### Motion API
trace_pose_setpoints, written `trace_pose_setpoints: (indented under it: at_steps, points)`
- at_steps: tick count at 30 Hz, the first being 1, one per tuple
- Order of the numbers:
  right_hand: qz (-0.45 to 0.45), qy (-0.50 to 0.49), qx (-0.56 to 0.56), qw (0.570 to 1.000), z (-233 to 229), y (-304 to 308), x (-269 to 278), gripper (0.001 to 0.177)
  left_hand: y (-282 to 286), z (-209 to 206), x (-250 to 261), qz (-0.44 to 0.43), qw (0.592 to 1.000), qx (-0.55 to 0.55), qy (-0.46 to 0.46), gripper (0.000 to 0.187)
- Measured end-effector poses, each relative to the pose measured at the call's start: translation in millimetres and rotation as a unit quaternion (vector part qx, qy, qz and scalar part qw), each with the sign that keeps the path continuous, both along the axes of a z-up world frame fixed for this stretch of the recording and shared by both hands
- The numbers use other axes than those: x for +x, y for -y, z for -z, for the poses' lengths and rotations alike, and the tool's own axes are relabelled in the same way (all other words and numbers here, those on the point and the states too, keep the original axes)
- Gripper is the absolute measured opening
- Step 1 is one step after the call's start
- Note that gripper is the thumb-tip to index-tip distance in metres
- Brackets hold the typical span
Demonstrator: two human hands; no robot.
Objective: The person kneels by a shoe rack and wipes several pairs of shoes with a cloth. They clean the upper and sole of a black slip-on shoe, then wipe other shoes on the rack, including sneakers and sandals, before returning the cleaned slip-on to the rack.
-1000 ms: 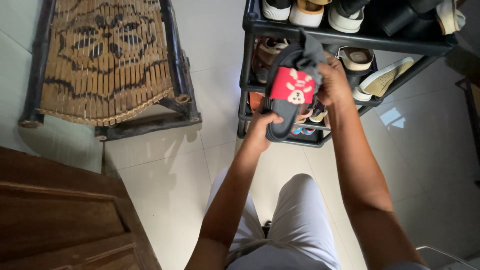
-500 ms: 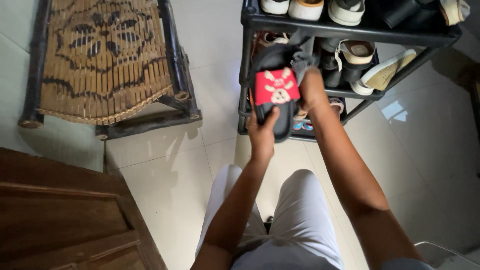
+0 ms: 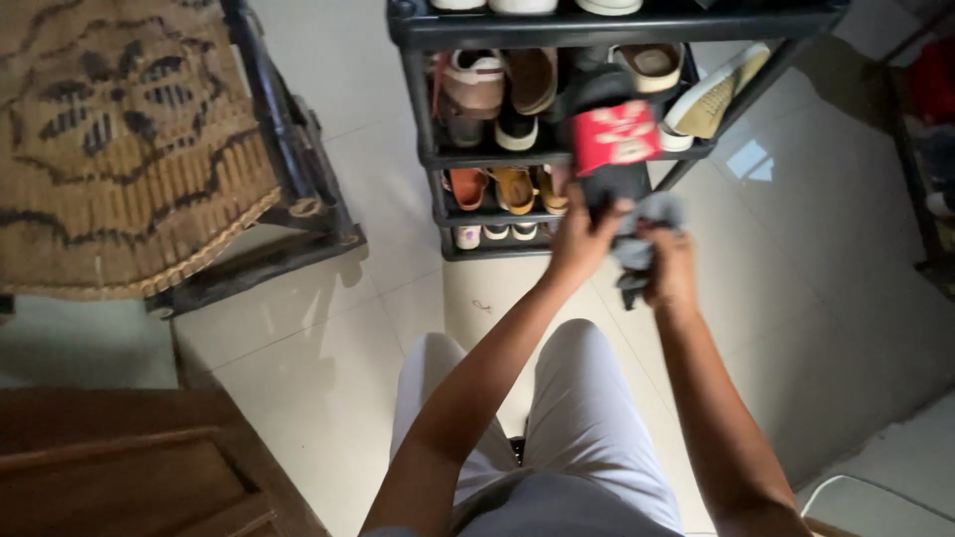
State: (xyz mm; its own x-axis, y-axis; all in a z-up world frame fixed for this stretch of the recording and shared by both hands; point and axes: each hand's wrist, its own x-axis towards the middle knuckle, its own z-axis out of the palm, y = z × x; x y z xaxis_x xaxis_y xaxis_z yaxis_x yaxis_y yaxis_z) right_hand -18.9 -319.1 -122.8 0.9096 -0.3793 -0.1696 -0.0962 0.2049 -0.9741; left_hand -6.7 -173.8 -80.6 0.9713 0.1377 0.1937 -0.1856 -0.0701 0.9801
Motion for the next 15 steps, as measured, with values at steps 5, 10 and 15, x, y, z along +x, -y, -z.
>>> trace_pose_setpoints:
  at_steps: [5, 10, 15]
  points:
    - [0.142, 0.032, 0.068, 0.987, -32.5, 73.3, 15.3, 0.042, 50.1, -15.0, 19.1, 0.149, 0.986, 0.071, -0.039, 0.073]
    - [0.189, 0.021, 0.066, 0.980, -29.5, 117.9, 89.1, 0.068, 61.1, 37.0, 10.4, 0.155, 0.984, 0.091, -0.008, 0.063]
    - [0.159, 0.015, 0.080, 0.984, -34.5, 127.4, 166.0, 0.054, -67.3, 25.8, -64.6, 0.135, 0.975, -0.176, 0.003, 0.036]
